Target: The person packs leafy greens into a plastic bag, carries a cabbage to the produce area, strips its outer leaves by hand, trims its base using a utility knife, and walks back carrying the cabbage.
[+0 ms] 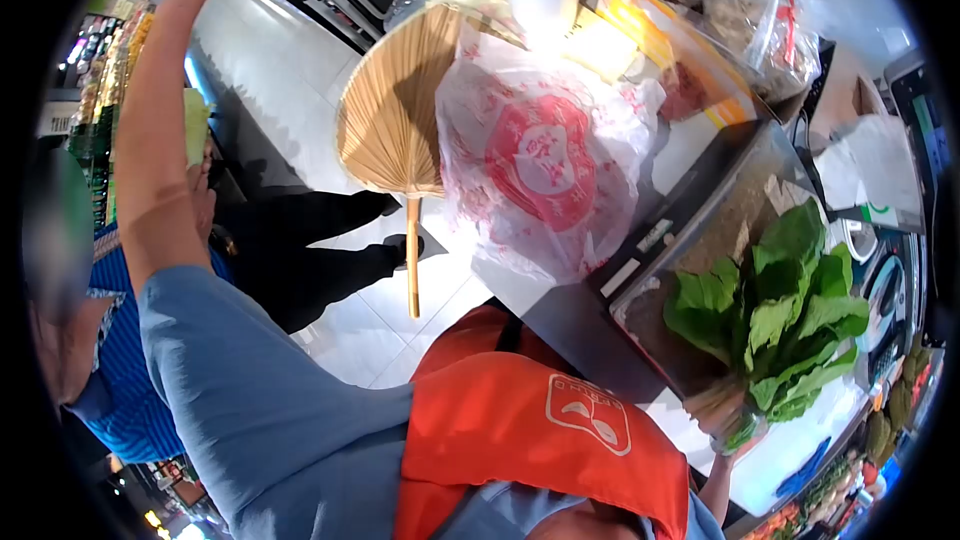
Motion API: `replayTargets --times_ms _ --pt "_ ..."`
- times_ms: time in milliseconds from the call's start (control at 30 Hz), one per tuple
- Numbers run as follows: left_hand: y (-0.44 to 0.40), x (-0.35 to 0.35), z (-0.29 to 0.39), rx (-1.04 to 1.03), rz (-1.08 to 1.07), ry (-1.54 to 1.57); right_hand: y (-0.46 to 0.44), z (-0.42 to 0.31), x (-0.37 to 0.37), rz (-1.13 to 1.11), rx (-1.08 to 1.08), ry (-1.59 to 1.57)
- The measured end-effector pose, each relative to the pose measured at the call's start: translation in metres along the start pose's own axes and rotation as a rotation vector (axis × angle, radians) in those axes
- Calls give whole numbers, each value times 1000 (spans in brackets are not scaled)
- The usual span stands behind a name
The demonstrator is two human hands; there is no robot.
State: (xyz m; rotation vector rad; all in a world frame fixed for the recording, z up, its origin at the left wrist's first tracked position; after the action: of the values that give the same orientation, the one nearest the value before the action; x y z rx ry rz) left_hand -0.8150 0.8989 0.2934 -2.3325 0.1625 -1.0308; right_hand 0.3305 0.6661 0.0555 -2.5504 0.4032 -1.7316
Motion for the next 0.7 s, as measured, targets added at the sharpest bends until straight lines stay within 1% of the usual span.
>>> replayTargets --times_ms 67,167,200,233,267,300,333,367,400,433,467,500,533,567,600,633,667,700 --pt "-4 -22 -5 -143 173 5 3 2 4 13 -18 -20" --pt "-12 2 11 7 -54 55 10 11 13 31 -22 -40" --pt "-15 4 13 30 -47 64 11 5 15 26 -19 -31" --pt "-16 6 14 55 -36 68 8 0 16 -8 -7 46" --pt "-26 15 17 198 -236 51 5 -7 18 -42 8 124" --pt "-24 31 19 283 -293 215 1 -23 22 -74 19 196" --pt "-25 -63 -37 173 101 314 -1 -24 20 -46 12 205" --pt "-35 -40 -40 285 -305 309 0 -24 17 -13 -3 213" --pt "-36 -11 -23 296 -250 249 -4 -39 17 -27 34 249" --pt "-37 -12 -30 290 -217 332 -5 -56 19 -34 71 286" --pt "-40 -13 -39 286 -273 297 -1 -73 19 -17 94 278" --pt "-41 -17 -42 229 -222 267 1 -82 18 -9 120 274" --pt "-42 -6 -39 150 -236 278 0 -86 22 -18 245 317" --pt "-40 -10 -42 158 -210 440 -1 -92 29 -79 220 385" --pt "-40 10 -31 209 -246 396 -2 -122 38 -143 205 445" --pt "-39 9 -32 206 -277 397 -1 -129 39 -135 242 477" --pt "-37 18 -26 207 -274 299 0 -135 38 -122 235 486" --pt "-35 38 -22 238 -306 303 -10 -136 28 -118 223 451"
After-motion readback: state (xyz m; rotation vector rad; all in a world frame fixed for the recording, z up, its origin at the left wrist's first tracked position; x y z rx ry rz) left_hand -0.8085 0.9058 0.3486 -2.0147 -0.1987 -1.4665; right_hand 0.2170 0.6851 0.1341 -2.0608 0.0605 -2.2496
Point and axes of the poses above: each hand's wrist, its own y-axis away from the middle knuckle, its own x-axis out of the back of the hand, z = x × y, the point moved 1 cm from there along -y, towards the middle knuckle, and after that the axes turned 6 degrees about x, right-handed, at the moved point
